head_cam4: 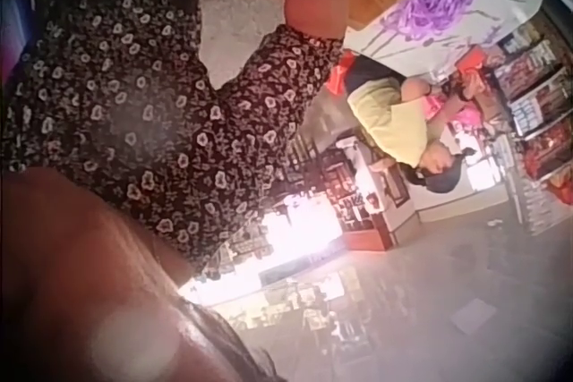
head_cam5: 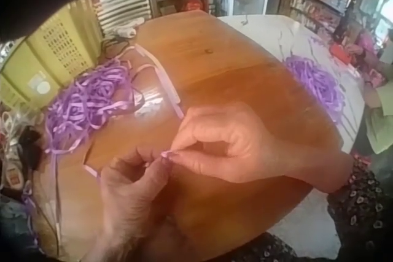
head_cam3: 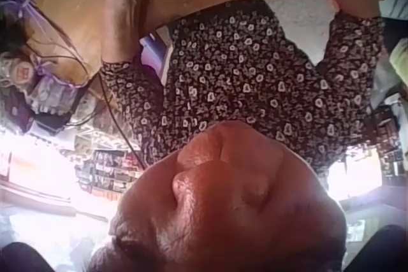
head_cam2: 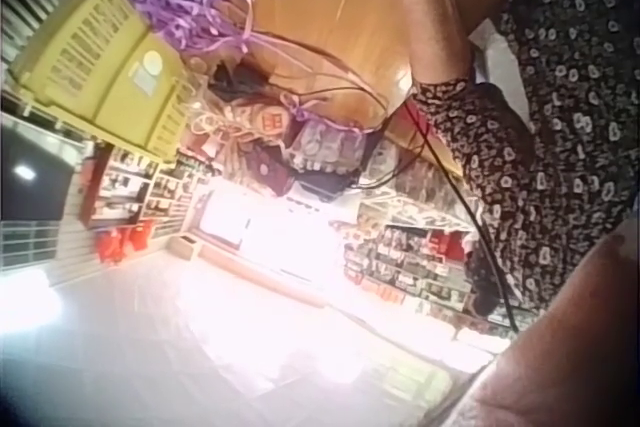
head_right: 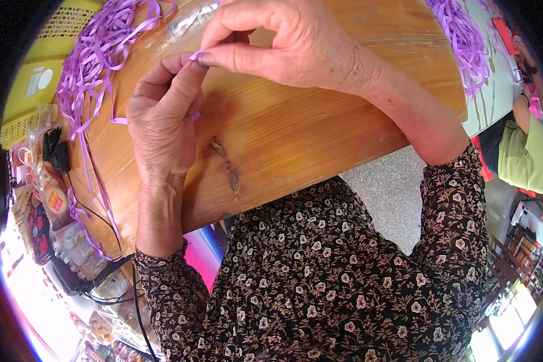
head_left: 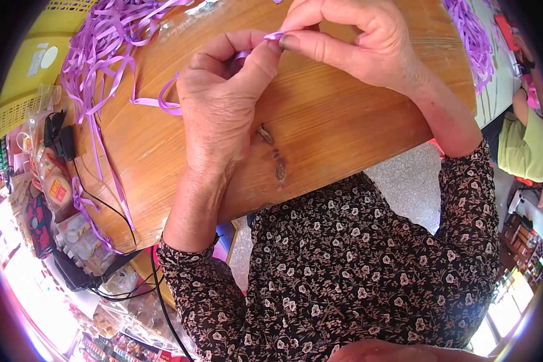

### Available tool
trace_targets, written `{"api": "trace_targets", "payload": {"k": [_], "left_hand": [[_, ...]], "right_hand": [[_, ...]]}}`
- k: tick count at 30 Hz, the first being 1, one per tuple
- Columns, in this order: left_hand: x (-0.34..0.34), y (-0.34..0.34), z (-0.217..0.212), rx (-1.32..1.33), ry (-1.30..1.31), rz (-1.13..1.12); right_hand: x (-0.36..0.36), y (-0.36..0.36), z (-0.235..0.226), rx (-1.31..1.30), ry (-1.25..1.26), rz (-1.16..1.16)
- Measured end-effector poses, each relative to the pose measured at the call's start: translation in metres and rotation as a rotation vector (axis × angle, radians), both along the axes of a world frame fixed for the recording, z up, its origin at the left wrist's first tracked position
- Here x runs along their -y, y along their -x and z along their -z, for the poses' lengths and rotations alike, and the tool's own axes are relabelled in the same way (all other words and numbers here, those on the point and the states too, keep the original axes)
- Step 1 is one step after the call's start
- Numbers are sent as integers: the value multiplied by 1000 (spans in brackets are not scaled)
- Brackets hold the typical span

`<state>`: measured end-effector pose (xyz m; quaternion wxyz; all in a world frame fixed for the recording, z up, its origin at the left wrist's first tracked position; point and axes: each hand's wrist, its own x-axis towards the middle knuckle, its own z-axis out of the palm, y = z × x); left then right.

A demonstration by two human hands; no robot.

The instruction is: Tying knots into purple ribbons at a table.

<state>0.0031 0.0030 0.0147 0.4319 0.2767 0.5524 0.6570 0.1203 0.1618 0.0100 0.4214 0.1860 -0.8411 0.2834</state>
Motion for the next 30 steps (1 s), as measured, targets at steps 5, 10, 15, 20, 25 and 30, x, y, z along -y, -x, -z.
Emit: {"api": "trace_targets", "payload": {"k": [5, 10, 15, 20, 25, 30], "left_hand": [[1, -2, 0, -28, -101, 6], [4, -4, 3, 193, -244, 28], [4, -2, 8, 407, -302, 104], [0, -1, 13, 564, -259, 136], [-2, 3, 15, 579, -237, 168], [-3, 2, 15, 548, -215, 163]], "right_hand": [[30, -15, -35, 651, 885, 137], [29, -14, -27, 750, 1417, -83], [29, -12, -20, 753, 1599, -218], [28, -12, -20, 745, 1654, -302], [32, -12, -33, 628, 770, 162], [11, 5, -15, 65, 259, 138]]}}
